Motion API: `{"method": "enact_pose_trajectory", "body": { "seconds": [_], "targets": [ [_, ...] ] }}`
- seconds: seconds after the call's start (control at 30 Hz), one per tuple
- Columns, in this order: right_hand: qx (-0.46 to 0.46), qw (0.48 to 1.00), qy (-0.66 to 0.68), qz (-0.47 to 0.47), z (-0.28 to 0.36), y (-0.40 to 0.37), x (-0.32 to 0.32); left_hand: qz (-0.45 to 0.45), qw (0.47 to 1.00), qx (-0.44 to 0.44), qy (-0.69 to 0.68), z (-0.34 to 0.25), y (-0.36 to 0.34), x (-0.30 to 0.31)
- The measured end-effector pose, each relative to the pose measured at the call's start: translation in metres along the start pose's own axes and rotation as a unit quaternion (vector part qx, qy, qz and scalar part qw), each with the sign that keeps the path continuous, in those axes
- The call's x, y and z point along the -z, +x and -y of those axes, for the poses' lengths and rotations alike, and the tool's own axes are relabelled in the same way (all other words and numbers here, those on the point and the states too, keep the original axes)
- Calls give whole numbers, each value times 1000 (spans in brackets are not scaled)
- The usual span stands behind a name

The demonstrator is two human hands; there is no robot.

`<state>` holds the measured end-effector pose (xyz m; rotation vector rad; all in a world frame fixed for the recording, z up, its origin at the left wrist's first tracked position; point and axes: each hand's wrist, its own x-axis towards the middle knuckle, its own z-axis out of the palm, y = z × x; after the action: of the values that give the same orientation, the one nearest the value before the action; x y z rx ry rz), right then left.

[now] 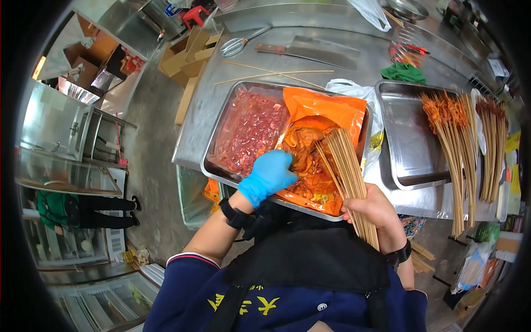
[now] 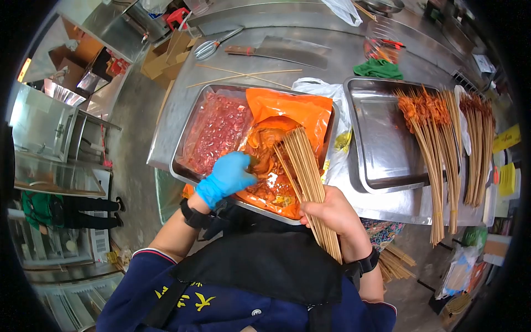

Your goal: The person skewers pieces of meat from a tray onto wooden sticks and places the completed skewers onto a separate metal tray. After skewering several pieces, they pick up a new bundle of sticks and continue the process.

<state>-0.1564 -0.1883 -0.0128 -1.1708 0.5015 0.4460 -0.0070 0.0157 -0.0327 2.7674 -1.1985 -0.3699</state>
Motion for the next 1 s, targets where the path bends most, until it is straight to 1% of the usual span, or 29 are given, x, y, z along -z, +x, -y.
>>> {"method": "enact_pose_trajectory", "body": {
  "seconds": [0.03,0.07,0.1,0.13,0.2,0.23,0.3,0.33,0.4,0.43,0.47,0.5,0.53,0.6,0.63,0.67,0.73,0.77,0.83,0.87,0.93,1.0],
  "targets": [
    [2,1000,0,1,-1,0,1,33,979,35,-198,12,2,-2],
    [2,1000,4,0,-1,0,1,66,917,70,-387,22,2,-1],
    [-1,1000,3,-2,-1,0,1,83,836,71,-539,29,1,5],
    [-5,1000,1,-3,-1,0,1,64,766,89,-634,31,-4,13],
    [-6,1000,7,0,1,0,1,18,739,103,-666,26,-9,35],
    [-6,1000,10,2,2,0,0,15,739,104,-665,25,-10,39],
    [-3,1000,13,6,2,0,0,10,682,69,-728,21,-9,42],
    [-1,1000,17,8,2,0,0,10,682,69,-728,20,-6,39],
    [-2,1000,16,5,2,-1,0,-6,713,159,-683,22,2,23],
    [-3,1000,16,3,2,-1,0,-5,713,158,-683,28,4,11],
    [-3,1000,17,1,1,-1,1,-68,847,154,-504,32,5,3],
    [2,1000,20,6,-1,0,2,-127,936,140,-296,35,6,-3],
    [7,1000,25,11,-2,1,2,-125,937,138,-295,37,5,-6],
    [1,1000,18,6,0,0,2,-191,920,152,-306,26,-1,12],
    [-5,1000,6,4,1,0,1,-144,920,163,-325,19,-1,22],
    [-7,1000,4,6,1,1,0,-145,920,167,-325,15,0,20],
    [-3,1000,13,4,1,0,0,-120,956,79,-258,3,6,14],
    [-3,1000,10,3,1,0,0,-121,955,79,-260,-3,10,10],
    [-3,1000,3,5,-1,1,2,-132,984,80,-93,-12,21,-1],
    [-3,1000,2,3,-2,2,2,-135,987,81,-7,-13,24,-5],
    [0,1000,15,12,-3,3,2,-154,985,66,-31,-9,28,-7],
    [0,1000,14,11,-1,1,1,-224,963,75,-129,0,26,-5]
  ]
}}
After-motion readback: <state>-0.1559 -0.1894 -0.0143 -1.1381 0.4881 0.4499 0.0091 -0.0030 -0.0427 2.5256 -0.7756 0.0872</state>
